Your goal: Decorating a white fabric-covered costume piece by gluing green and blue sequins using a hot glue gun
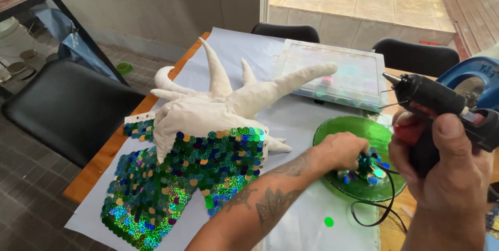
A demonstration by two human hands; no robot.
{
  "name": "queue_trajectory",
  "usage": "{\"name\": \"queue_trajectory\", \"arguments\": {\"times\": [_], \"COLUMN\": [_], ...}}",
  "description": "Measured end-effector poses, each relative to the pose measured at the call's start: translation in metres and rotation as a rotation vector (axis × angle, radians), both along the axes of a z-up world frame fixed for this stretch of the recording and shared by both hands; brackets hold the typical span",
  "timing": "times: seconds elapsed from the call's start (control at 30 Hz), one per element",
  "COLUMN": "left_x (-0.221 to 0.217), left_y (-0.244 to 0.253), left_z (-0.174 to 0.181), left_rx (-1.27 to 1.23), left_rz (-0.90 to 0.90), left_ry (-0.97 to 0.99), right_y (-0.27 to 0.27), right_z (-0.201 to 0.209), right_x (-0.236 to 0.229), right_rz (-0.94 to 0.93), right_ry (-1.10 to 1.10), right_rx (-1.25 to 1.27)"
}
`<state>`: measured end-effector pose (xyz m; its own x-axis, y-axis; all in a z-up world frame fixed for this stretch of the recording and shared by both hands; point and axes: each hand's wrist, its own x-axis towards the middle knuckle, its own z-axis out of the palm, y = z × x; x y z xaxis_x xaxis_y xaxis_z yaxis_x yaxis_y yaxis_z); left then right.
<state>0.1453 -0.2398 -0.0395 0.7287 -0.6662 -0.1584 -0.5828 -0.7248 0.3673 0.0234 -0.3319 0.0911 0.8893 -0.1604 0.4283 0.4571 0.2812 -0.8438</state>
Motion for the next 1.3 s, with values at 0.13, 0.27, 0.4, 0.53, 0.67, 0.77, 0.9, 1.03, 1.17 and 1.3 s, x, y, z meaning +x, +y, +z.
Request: {"name": "queue_trajectory", "arguments": {"times": [0.13,0.27,0.4,0.53,0.67,0.77,0.9,1.03,1.17,1.3], "left_x": [0.012,0.004,0.010,0.018,0.045,0.032,0.044,0.045,0.042,0.040], "left_y": [0.013,0.030,0.032,0.035,0.015,0.011,0.001,-0.001,0.000,-0.003], "left_z": [0.001,0.027,0.030,0.024,-0.029,-0.013,-0.025,-0.027,-0.026,-0.027], "left_rx": [-0.193,-0.386,-0.268,-0.237,-0.042,0.048,0.125,0.123,0.070,0.082], "left_rz": [0.121,0.137,0.118,0.107,0.032,0.012,-0.023,-0.029,-0.057,-0.051], "left_ry": [0.191,0.454,0.226,0.006,-0.132,-0.159,-0.193,-0.181,-0.275,-0.277], "right_y": [0.000,-0.002,-0.005,-0.003,-0.003,-0.002,0.001,0.001,-0.004,-0.003], "right_z": [0.005,0.000,-0.001,0.002,0.001,0.000,0.001,0.004,-0.001,0.000], "right_x": [-0.003,0.001,0.002,0.001,0.005,0.003,0.001,0.000,0.002,0.001], "right_rz": [-0.022,0.010,0.048,-0.018,0.030,-0.014,-0.033,-0.021,0.021,0.008], "right_ry": [-0.014,-0.028,-0.030,-0.003,-0.024,0.000,0.004,0.006,-0.012,-0.030], "right_rx": [-0.065,-0.035,-0.069,-0.051,-0.025,-0.089,-0.063,-0.063,-0.028,-0.052]}}
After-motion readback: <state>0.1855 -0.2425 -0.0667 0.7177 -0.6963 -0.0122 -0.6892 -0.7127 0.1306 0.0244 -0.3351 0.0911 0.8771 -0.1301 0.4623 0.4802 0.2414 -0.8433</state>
